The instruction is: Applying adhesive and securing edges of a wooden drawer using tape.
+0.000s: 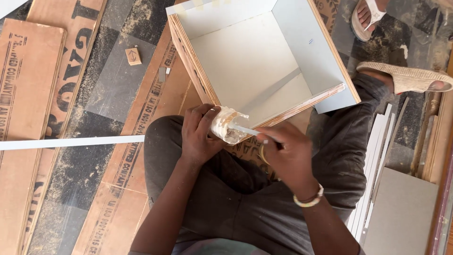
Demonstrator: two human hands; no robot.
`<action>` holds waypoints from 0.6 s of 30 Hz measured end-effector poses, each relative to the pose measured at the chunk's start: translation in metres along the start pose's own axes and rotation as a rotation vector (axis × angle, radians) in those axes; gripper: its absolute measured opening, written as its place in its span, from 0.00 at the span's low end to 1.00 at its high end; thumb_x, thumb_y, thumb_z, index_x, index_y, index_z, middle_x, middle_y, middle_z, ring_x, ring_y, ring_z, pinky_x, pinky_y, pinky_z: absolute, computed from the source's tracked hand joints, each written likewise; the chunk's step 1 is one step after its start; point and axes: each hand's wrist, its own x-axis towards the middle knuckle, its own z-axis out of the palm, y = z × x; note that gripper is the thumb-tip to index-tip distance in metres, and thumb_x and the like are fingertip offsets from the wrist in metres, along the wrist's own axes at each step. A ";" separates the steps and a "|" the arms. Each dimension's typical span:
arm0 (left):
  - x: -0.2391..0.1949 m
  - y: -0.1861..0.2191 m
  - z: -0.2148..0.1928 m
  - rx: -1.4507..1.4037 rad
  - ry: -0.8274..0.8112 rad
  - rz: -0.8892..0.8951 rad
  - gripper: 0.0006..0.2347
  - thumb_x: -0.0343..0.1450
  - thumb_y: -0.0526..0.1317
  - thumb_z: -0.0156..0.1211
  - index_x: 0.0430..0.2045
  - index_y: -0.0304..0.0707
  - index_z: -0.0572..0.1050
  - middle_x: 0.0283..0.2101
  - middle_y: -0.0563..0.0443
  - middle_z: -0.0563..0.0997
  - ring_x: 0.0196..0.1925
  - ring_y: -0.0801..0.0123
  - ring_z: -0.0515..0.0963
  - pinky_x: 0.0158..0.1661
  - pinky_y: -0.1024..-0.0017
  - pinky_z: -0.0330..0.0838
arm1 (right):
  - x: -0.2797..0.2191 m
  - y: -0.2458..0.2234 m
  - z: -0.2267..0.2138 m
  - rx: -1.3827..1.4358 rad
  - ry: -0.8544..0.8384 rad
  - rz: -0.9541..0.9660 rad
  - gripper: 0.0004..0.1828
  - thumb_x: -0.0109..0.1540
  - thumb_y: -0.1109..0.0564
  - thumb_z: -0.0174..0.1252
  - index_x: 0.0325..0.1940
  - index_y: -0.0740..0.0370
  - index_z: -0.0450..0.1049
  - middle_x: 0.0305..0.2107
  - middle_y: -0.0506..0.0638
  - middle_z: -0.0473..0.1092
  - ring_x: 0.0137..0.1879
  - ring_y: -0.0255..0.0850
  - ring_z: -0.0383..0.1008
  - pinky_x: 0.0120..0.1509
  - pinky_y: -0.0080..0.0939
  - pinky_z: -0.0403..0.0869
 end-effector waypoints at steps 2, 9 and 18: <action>-0.002 0.000 0.000 0.012 -0.014 -0.005 0.33 0.52 0.39 0.81 0.53 0.36 0.74 0.54 0.45 0.75 0.54 0.51 0.74 0.52 0.58 0.72 | 0.004 -0.010 0.011 -0.147 -0.010 -0.058 0.10 0.62 0.67 0.63 0.47 0.64 0.81 0.31 0.50 0.76 0.34 0.33 0.78 0.35 0.32 0.75; -0.001 0.004 -0.002 0.006 -0.016 0.031 0.31 0.53 0.39 0.79 0.51 0.36 0.74 0.54 0.46 0.75 0.55 0.51 0.75 0.53 0.57 0.72 | 0.018 -0.021 0.032 -0.605 -0.202 -0.380 0.14 0.56 0.66 0.61 0.46 0.61 0.79 0.31 0.48 0.67 0.40 0.41 0.74 0.41 0.42 0.75; -0.002 -0.004 0.000 -0.003 0.007 -0.039 0.32 0.51 0.37 0.78 0.52 0.37 0.75 0.54 0.45 0.75 0.55 0.50 0.74 0.52 0.57 0.74 | -0.007 0.011 -0.007 -0.110 0.014 -0.098 0.10 0.63 0.66 0.67 0.48 0.61 0.80 0.32 0.51 0.76 0.35 0.33 0.74 0.37 0.33 0.71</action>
